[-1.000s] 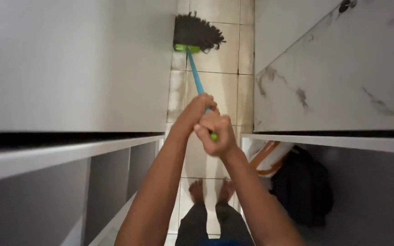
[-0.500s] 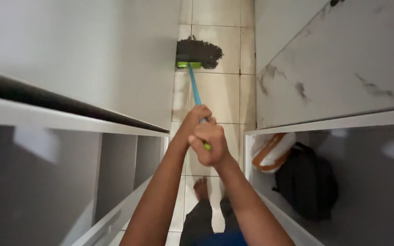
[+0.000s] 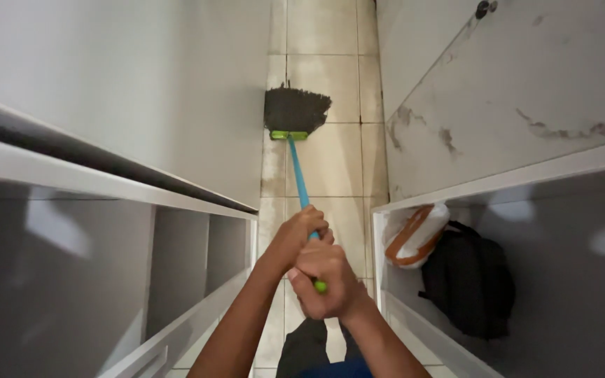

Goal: The person is mopping the floor in a narrow space between two white cabinets using a mop with a blue handle and a dark mop head.

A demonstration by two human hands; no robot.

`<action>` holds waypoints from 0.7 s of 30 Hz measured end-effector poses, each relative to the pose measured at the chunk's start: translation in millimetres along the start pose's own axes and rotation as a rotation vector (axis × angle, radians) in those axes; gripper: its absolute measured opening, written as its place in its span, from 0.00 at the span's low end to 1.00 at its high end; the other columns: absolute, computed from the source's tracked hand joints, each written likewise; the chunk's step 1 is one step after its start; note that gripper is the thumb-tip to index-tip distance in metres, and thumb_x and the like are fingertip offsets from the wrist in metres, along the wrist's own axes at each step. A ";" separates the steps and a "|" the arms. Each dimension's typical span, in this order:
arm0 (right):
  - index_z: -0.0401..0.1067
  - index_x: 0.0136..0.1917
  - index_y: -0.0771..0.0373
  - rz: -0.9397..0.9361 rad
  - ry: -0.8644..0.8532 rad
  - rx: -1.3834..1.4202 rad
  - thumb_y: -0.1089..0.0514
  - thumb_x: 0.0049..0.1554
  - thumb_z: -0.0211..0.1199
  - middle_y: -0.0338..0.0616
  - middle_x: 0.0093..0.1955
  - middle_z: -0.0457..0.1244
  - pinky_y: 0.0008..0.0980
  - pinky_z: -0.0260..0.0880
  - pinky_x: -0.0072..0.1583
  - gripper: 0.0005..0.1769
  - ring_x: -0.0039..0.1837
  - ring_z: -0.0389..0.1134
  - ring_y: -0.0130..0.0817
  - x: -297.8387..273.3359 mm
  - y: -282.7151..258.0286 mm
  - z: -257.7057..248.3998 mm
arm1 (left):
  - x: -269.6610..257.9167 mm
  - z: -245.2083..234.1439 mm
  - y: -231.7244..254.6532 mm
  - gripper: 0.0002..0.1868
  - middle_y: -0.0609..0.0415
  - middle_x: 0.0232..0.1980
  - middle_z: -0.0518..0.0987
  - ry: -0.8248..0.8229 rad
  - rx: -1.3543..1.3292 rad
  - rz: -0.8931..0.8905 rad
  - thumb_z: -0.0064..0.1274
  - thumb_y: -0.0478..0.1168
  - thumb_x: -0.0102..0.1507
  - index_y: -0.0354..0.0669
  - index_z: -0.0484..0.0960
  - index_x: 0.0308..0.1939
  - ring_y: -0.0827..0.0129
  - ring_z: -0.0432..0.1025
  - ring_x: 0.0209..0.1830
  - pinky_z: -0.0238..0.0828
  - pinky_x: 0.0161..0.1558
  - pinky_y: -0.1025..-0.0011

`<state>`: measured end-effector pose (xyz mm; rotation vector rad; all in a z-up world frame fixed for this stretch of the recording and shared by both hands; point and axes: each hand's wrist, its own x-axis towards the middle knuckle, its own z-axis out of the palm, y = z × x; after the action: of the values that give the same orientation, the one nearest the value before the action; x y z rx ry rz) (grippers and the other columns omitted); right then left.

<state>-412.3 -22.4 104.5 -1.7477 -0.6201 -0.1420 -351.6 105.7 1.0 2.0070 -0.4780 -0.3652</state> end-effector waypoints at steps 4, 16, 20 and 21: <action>0.58 0.26 0.64 -0.083 0.034 -0.016 0.66 0.50 0.59 0.48 0.27 0.55 0.42 0.54 0.41 0.15 0.33 0.57 0.45 7.7 33.4 15.4 | 11.1 -10.4 -17.3 0.07 0.49 0.33 0.75 0.098 -0.063 0.171 0.55 0.37 0.53 0.38 0.75 0.24 0.61 0.71 0.39 0.67 0.40 0.68; 0.64 0.25 0.63 0.083 -0.059 -0.081 0.65 0.50 0.60 0.46 0.26 0.59 0.39 0.59 0.40 0.12 0.32 0.60 0.43 0.0 26.2 -19.3 | 27.8 32.4 4.3 0.11 0.48 0.35 0.71 0.365 -0.086 0.218 0.58 0.29 0.56 0.36 0.70 0.25 0.56 0.68 0.40 0.65 0.40 0.65; 0.62 0.25 0.63 0.076 -0.052 -0.099 0.64 0.50 0.60 0.46 0.26 0.58 0.39 0.58 0.39 0.14 0.32 0.58 0.44 7.4 -9.3 -36.2 | 19.0 37.4 41.3 0.12 0.48 0.33 0.69 0.312 -0.224 0.090 0.57 0.30 0.61 0.34 0.68 0.28 0.57 0.67 0.37 0.64 0.39 0.66; 0.61 0.25 0.63 0.047 -0.008 -0.099 0.65 0.50 0.59 0.47 0.26 0.57 0.40 0.57 0.39 0.14 0.32 0.58 0.44 4.4 -10.8 -36.3 | 18.6 41.1 42.9 0.11 0.48 0.33 0.70 0.299 -0.229 0.118 0.56 0.29 0.60 0.34 0.69 0.28 0.58 0.67 0.36 0.65 0.39 0.66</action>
<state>-405.5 -53.3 125.8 -1.8580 -0.5859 -0.1350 -361.3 47.0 19.5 1.7632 -0.3469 -0.0417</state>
